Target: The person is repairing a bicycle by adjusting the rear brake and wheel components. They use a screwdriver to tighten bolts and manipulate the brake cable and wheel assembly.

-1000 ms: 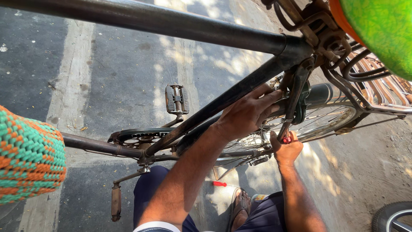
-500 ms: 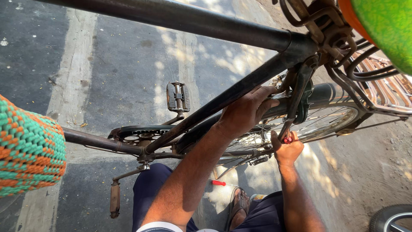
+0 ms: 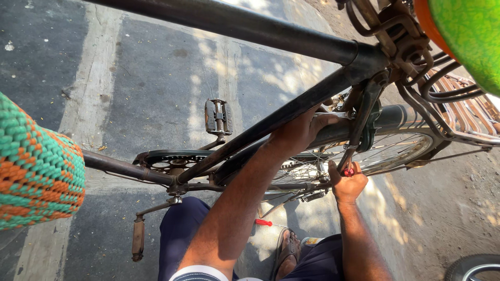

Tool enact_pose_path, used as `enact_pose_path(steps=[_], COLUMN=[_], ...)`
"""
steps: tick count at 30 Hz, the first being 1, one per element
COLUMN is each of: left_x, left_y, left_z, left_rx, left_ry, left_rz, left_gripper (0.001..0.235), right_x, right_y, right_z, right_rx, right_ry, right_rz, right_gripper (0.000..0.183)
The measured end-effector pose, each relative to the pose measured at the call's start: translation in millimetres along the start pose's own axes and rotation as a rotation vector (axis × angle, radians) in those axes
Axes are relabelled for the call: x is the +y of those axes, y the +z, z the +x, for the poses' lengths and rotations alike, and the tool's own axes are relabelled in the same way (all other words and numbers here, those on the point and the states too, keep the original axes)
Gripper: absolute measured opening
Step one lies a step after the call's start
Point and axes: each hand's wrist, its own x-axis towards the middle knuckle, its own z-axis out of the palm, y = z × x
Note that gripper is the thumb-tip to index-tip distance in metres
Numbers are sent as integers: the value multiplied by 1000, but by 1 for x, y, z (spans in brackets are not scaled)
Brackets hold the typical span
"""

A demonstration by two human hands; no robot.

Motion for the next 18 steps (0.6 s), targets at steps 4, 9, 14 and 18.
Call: enact_pose_path(steps=[4,9,14,18], left_x=[9,-10,-17,1], left_y=[-14,4,12,11], left_z=[4,9,-6,-27], left_rx=[-56,-39,312,184], left_ry=[-220,-137,424,270], left_rz=[-80,-243,218,261], left_gripper=[43,37,27,28], right_x=[0,7,11,9], right_y=[-2,-2,0,0], right_z=[-1,-1,-1,-2], right_rx=[-37,-33,-4,9], right_ry=[-48,5,-4,10], right_rz=[6,-23,-12,-53], right_gripper=[30,33,42,40])
